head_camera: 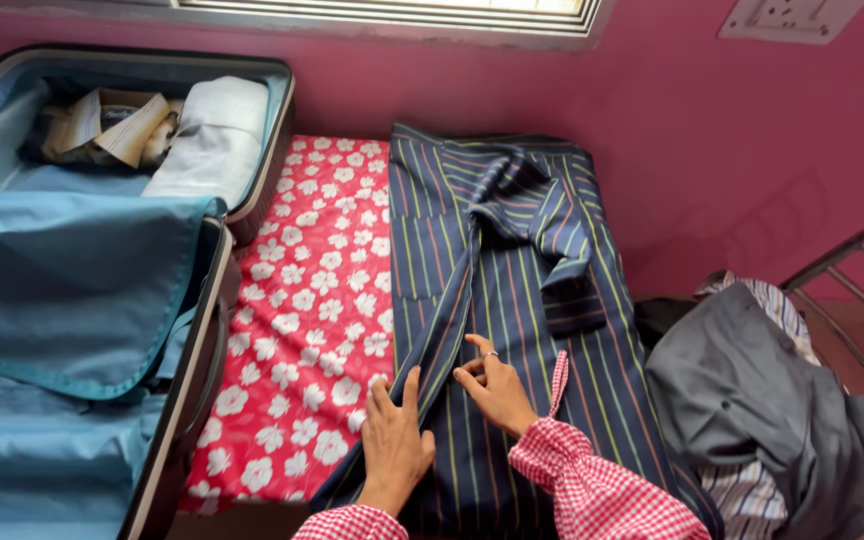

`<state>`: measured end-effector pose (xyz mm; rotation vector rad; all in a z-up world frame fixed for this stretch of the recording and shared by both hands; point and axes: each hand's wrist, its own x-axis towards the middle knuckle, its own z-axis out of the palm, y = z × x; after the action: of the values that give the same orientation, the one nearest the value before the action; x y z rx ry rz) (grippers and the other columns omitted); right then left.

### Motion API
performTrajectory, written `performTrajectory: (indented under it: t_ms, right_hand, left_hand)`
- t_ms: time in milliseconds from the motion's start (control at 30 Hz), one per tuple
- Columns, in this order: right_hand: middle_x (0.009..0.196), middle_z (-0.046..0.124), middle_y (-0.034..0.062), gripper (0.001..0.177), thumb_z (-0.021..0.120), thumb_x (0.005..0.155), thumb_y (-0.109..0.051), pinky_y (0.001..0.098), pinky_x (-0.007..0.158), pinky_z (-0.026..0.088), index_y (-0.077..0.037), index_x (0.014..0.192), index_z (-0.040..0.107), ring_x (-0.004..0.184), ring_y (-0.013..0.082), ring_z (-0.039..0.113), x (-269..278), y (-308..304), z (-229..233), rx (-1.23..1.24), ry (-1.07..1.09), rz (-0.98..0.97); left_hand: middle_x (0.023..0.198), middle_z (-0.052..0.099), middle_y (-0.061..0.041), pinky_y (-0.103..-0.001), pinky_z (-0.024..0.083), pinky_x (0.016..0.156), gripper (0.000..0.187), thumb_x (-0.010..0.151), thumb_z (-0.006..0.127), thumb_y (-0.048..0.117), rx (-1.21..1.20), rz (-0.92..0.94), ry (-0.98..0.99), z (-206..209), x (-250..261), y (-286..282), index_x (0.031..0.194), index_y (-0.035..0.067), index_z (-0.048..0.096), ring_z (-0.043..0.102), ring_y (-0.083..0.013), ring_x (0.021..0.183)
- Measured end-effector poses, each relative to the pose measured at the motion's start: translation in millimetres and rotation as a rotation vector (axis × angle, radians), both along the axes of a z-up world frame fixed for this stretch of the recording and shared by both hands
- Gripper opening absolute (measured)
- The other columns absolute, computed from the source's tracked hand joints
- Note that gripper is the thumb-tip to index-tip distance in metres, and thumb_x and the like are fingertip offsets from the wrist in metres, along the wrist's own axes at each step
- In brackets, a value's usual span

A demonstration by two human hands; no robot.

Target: The person buttons a striped shirt by hand on a bed and then folds the shirt.

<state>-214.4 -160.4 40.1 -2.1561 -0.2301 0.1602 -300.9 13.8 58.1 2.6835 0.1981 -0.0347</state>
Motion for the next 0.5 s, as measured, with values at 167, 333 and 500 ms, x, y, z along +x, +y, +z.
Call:
performTrajectory:
  t_ms: [167, 333, 500]
  right_hand:
    - [0.093, 0.080, 0.0091, 0.074, 0.071, 0.090, -0.025, 0.0294, 0.074, 0.060, -0.011, 0.154, 0.037, 0.078, 0.0150, 0.077, -34, 19, -2, 0.178, 0.090, 0.084]
    - [0.079, 0.071, 0.0046, 0.077, 0.072, 0.088, -0.017, 0.0265, 0.065, 0.056, -0.010, 0.151, 0.028, 0.069, 0.0127, 0.071, -61, 27, -16, 0.390, 0.234, 0.047]
    - [0.071, 0.062, 0.0007, 0.059, 0.063, 0.083, 0.001, 0.0244, 0.055, 0.048, -0.007, 0.137, 0.040, 0.061, 0.0089, 0.058, -76, 7, -17, 0.557, 0.250, -0.130]
  left_hand:
    - [0.124, 0.053, -0.018, -0.047, 0.048, 0.088, 0.038, 0.072, 0.077, 0.025, 0.130, -0.002, -0.343, -5, -36, 4, 0.102, 0.010, 0.058, 0.053, -0.0360, 0.116]
    - [0.097, 0.068, -0.013, -0.048, 0.054, 0.080, 0.028, 0.103, 0.059, 0.039, 0.070, -0.092, -0.050, 4, -52, -4, 0.109, 0.011, 0.056, 0.068, -0.0345, 0.093]
    - [0.090, 0.073, -0.017, -0.053, 0.056, 0.070, 0.030, 0.104, 0.058, 0.041, -0.153, -0.114, 0.011, 22, -69, -20, 0.110, 0.011, 0.056, 0.071, -0.0402, 0.086]
